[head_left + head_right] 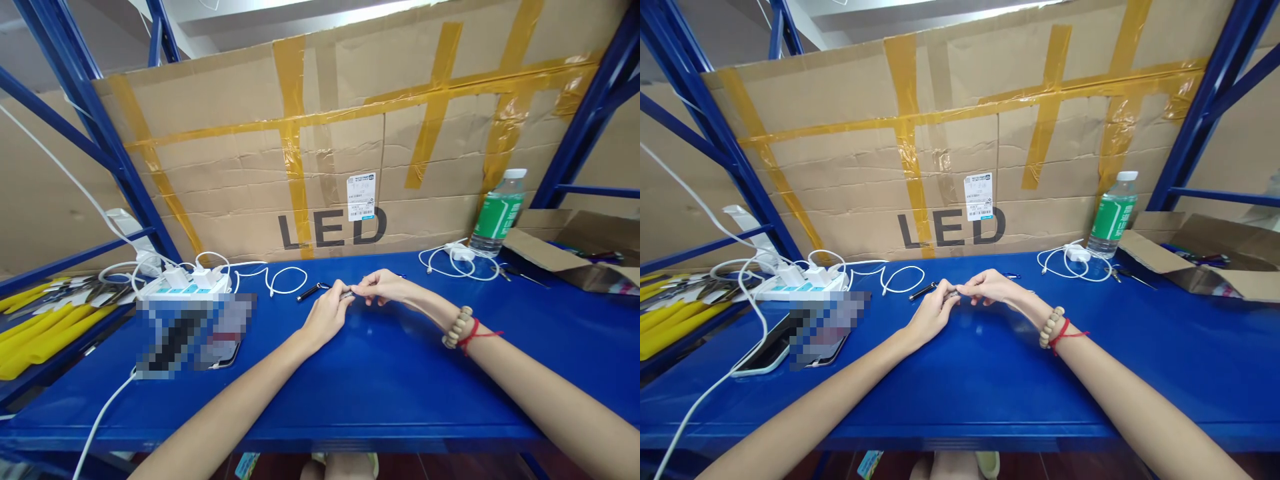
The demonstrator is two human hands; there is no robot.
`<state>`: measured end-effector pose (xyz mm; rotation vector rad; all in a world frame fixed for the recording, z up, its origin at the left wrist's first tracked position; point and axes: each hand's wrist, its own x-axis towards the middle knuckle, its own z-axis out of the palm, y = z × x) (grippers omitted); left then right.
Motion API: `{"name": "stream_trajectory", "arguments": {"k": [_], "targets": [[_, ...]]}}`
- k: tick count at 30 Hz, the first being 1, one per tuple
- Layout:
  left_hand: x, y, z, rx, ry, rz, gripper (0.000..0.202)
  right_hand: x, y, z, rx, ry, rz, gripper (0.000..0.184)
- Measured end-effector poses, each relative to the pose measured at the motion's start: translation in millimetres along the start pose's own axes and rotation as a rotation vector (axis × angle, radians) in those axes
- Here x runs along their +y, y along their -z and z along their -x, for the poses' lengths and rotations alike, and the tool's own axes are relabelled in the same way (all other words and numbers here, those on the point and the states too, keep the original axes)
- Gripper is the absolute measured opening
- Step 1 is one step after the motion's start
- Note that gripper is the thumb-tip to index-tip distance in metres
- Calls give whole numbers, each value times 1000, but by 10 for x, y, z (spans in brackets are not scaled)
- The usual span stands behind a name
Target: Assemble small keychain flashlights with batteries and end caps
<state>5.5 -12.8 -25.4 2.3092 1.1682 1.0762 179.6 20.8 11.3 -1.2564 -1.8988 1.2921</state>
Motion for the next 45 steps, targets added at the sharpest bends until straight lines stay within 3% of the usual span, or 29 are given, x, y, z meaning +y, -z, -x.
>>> {"name": "stream_trajectory", "arguments": {"k": [6,12,16,25,45], "targets": [[38,12,-15,38,-15,6,25,17,9,15,7,5,-58,44],[45,10,-19,21,-25,-44,22,11,1,-16,76,39,-14,41],[54,12,-24,52,7,-57,22,29,-18,-51,141,147,-39,40],[74,18,-28,62,51,-90,20,64,25,-64,134,328,-39,39],[95,29,-31,11,97,-214,23,24,-87,-53,177,325,-12,35]]}}
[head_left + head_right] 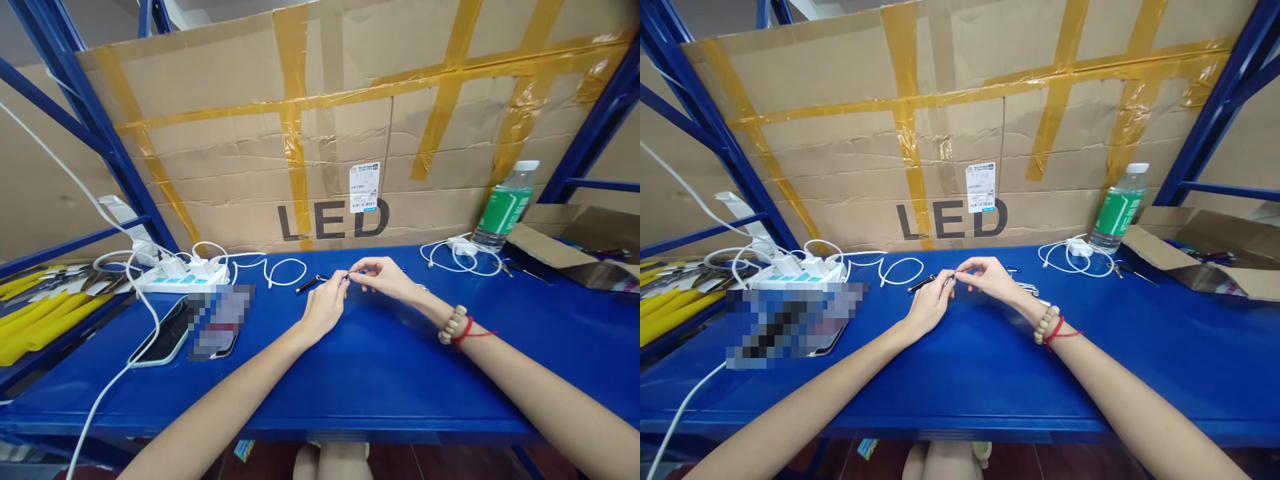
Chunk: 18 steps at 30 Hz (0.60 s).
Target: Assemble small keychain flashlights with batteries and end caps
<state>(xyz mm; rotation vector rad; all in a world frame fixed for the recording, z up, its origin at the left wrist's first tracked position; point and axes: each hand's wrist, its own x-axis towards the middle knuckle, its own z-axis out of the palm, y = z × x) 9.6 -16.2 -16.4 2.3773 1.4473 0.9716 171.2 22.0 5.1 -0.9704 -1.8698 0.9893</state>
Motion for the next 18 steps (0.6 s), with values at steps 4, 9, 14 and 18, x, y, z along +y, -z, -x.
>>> {"name": "stream_trajectory", "arguments": {"k": [4,9,14,18], "targets": [[15,1,3,4,8,-14,24,-5,-12,2,19,14,8,34],[11,-1,-3,13,19,-7,22,13,7,-7,-29,9,29,35],[7,-2,-7,20,14,-2,21,9,0,1,-16,25,27,38],[2,-9,-7,9,18,-6,20,-6,-22,17,28,54,38,39]]}}
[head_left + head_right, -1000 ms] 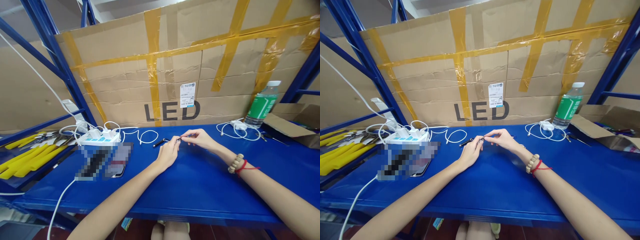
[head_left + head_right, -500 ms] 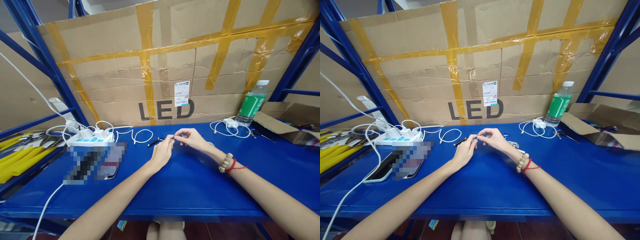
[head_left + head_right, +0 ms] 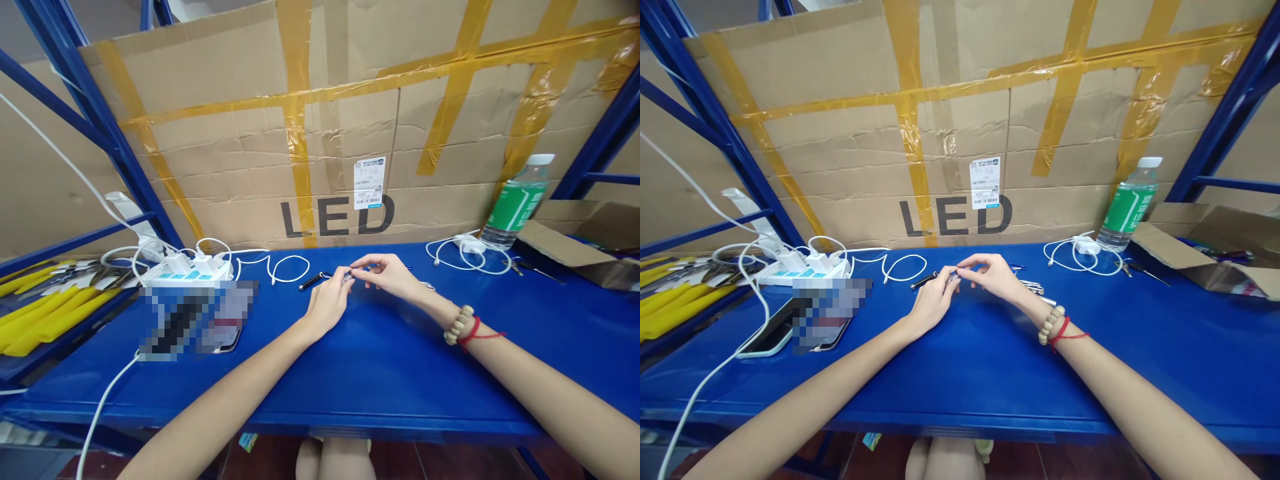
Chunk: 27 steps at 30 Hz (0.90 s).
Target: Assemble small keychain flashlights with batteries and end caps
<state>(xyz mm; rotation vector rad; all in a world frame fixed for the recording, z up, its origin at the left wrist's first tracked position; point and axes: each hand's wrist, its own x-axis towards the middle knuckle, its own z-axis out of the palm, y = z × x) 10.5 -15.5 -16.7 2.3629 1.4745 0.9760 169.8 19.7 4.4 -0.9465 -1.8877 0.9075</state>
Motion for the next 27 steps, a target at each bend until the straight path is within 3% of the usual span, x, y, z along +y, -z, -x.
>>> {"name": "stream_trajectory", "arguments": {"k": [7,21,27], "targets": [[-18,-4,-9,-26,20,14,19,-18,-24,9,71,88,53,36],[-54,-31,2,-37,7,232,9,7,31,-14,5,-91,5,32],[-55,-27,20,-56,-24,249,9,61,100,-30,-84,-188,4,33]]}}
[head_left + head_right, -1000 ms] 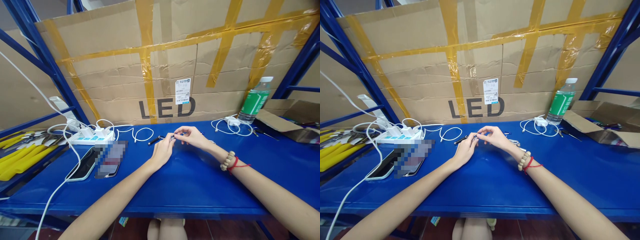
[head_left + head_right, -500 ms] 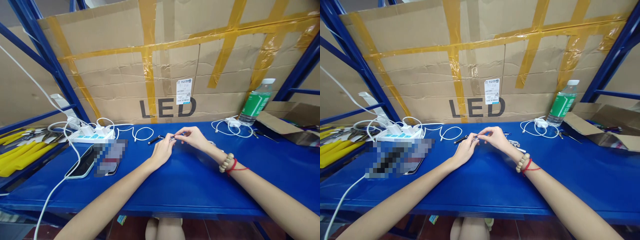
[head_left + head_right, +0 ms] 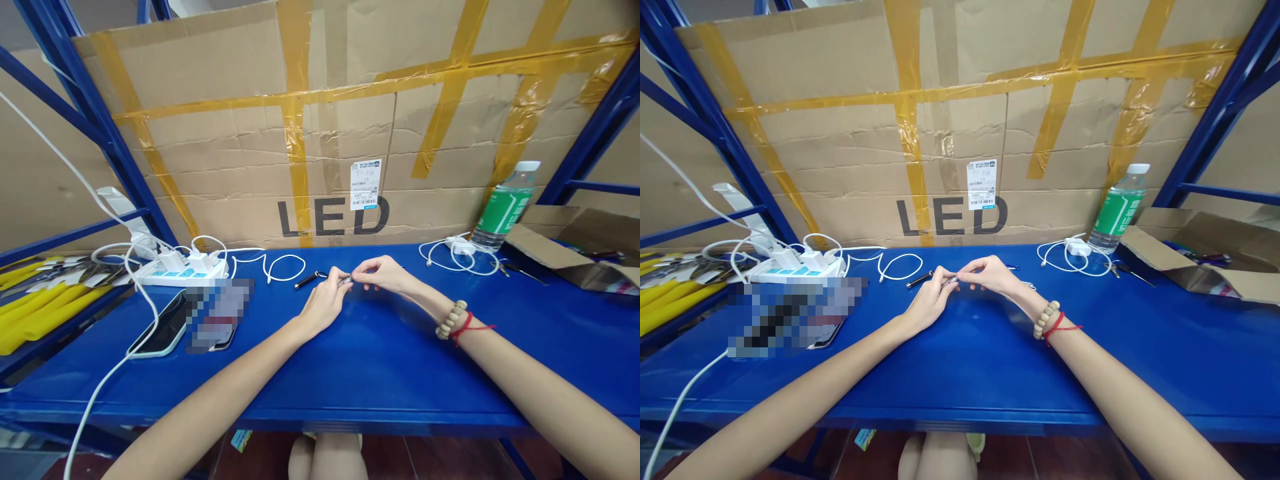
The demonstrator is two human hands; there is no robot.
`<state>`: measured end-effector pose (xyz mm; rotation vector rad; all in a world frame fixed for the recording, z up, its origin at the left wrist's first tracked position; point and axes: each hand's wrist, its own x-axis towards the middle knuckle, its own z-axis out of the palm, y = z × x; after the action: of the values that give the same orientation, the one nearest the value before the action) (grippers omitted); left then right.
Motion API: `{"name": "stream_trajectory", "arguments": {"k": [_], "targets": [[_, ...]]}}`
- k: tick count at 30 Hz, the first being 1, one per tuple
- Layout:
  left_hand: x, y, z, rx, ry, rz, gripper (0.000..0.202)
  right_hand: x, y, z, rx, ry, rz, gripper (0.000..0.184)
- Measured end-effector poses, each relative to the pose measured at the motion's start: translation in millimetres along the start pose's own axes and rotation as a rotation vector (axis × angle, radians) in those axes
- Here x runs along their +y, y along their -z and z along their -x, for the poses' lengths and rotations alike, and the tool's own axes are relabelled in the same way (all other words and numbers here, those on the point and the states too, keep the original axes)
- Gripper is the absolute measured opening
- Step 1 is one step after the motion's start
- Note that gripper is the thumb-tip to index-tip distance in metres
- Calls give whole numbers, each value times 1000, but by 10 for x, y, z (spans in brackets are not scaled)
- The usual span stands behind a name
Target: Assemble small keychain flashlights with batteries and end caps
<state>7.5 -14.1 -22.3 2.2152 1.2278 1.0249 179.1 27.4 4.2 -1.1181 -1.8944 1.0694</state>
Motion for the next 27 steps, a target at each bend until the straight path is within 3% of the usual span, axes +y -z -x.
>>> {"name": "stream_trajectory", "arguments": {"k": [5,11,16,21,27], "targets": [[25,5,20,-11,-14,-40,7,-3,30,16,-46,-118,6,34],[35,15,34,-10,-59,-104,10,51,35,12,-99,-157,-22,34],[52,33,35,-25,-130,-141,20,35,27,21,-79,-180,-21,34],[5,13,15,-2,-100,-189,18,-51,-34,69,-49,-207,-44,39],[-40,0,-28,22,-57,-192,19,-84,-124,80,39,-82,-17,42]]}}
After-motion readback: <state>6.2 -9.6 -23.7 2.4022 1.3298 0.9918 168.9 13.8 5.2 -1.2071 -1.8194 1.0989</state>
